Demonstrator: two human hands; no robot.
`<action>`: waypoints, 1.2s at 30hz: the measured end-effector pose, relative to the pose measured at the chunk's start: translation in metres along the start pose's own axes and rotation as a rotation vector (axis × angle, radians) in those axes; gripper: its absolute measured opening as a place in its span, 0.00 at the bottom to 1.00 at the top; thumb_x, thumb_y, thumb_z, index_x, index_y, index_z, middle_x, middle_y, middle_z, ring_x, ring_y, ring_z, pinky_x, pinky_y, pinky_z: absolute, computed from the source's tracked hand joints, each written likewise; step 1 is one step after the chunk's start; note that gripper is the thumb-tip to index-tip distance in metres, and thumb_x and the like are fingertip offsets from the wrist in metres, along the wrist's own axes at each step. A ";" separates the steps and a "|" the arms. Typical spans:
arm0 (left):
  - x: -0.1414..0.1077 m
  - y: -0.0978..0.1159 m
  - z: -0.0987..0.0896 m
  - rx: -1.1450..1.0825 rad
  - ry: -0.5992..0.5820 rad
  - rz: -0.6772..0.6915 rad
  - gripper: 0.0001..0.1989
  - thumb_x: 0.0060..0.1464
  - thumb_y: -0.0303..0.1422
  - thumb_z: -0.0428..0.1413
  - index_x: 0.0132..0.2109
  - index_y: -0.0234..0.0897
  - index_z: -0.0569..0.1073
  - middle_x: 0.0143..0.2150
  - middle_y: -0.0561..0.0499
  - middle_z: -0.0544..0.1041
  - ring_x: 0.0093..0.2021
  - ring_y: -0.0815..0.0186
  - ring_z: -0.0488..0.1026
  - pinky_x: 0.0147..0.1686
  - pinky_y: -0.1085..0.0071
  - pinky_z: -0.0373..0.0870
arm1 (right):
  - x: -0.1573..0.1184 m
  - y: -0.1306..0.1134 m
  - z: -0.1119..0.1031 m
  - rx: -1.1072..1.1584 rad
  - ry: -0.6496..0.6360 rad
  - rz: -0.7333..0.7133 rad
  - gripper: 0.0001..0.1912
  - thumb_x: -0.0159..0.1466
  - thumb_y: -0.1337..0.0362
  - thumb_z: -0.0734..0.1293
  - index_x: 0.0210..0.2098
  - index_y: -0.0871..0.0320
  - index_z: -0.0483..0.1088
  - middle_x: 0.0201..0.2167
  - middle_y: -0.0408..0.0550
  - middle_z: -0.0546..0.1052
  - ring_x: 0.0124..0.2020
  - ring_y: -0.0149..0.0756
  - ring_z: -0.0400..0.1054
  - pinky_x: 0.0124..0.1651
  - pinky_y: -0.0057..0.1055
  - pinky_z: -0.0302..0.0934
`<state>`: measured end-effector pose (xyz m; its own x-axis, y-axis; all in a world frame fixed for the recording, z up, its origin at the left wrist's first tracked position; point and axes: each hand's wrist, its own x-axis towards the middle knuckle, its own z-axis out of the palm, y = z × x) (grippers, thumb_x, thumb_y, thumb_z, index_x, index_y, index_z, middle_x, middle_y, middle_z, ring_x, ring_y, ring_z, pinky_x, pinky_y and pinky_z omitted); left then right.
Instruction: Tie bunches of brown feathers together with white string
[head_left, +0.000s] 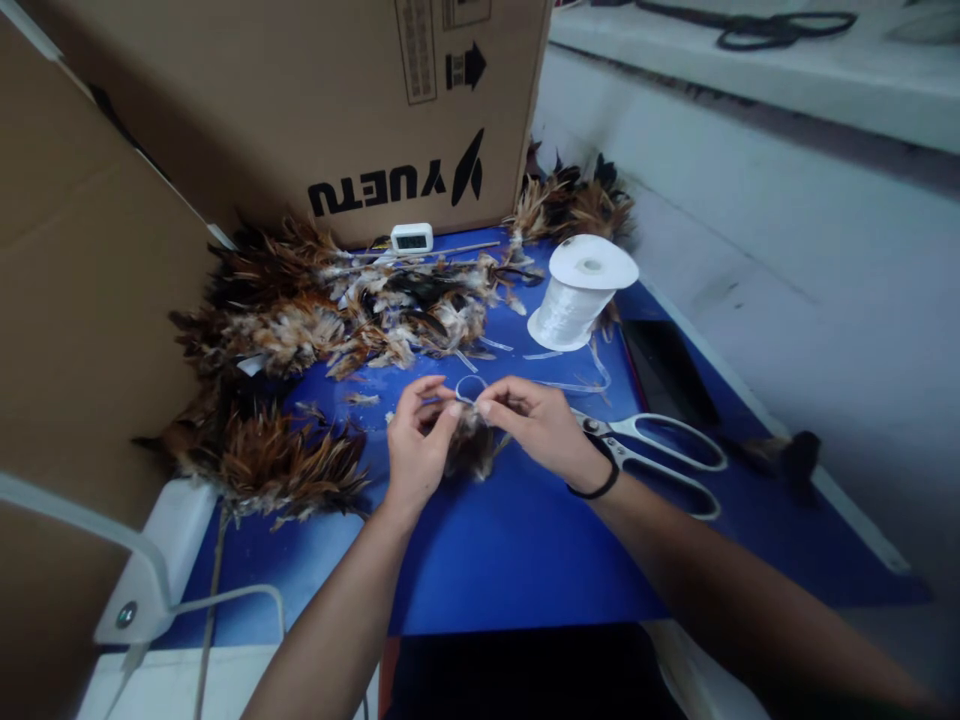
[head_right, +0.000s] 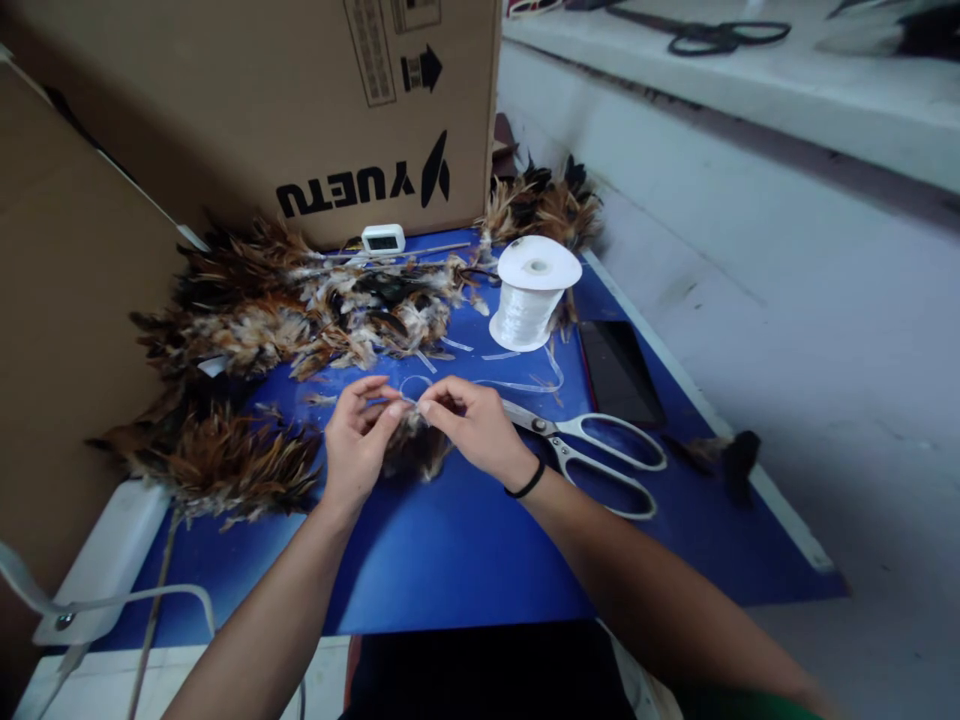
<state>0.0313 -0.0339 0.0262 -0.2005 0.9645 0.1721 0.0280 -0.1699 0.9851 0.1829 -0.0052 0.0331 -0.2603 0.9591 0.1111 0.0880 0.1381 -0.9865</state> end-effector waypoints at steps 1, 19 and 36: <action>0.002 0.000 -0.002 -0.008 0.046 0.023 0.15 0.50 0.32 0.58 0.46 0.38 0.68 0.41 0.49 0.73 0.39 0.67 0.75 0.40 0.71 0.70 | 0.001 0.000 -0.001 0.048 0.050 0.029 0.07 0.56 0.62 0.67 0.29 0.60 0.71 0.23 0.41 0.72 0.26 0.27 0.64 0.32 0.27 0.60; -0.004 -0.006 0.010 -0.342 -0.060 -0.340 0.13 0.43 0.35 0.63 0.38 0.35 0.76 0.36 0.48 0.77 0.35 0.66 0.74 0.34 0.68 0.73 | 0.000 0.013 0.013 0.721 0.047 0.359 0.11 0.48 0.63 0.74 0.27 0.58 0.69 0.25 0.41 0.75 0.27 0.28 0.69 0.30 0.27 0.63; 0.011 -0.008 -0.010 -0.297 0.080 -0.218 0.12 0.47 0.38 0.61 0.34 0.32 0.73 0.26 0.51 0.75 0.24 0.71 0.72 0.27 0.73 0.70 | -0.020 -0.005 -0.050 -0.651 0.058 -0.179 0.06 0.60 0.62 0.64 0.35 0.55 0.72 0.30 0.45 0.77 0.30 0.35 0.71 0.34 0.33 0.64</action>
<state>0.0191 -0.0235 0.0206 -0.2469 0.9675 -0.0545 -0.3064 -0.0246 0.9516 0.2355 -0.0125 0.0415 -0.2744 0.9166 0.2906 0.6142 0.3996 -0.6804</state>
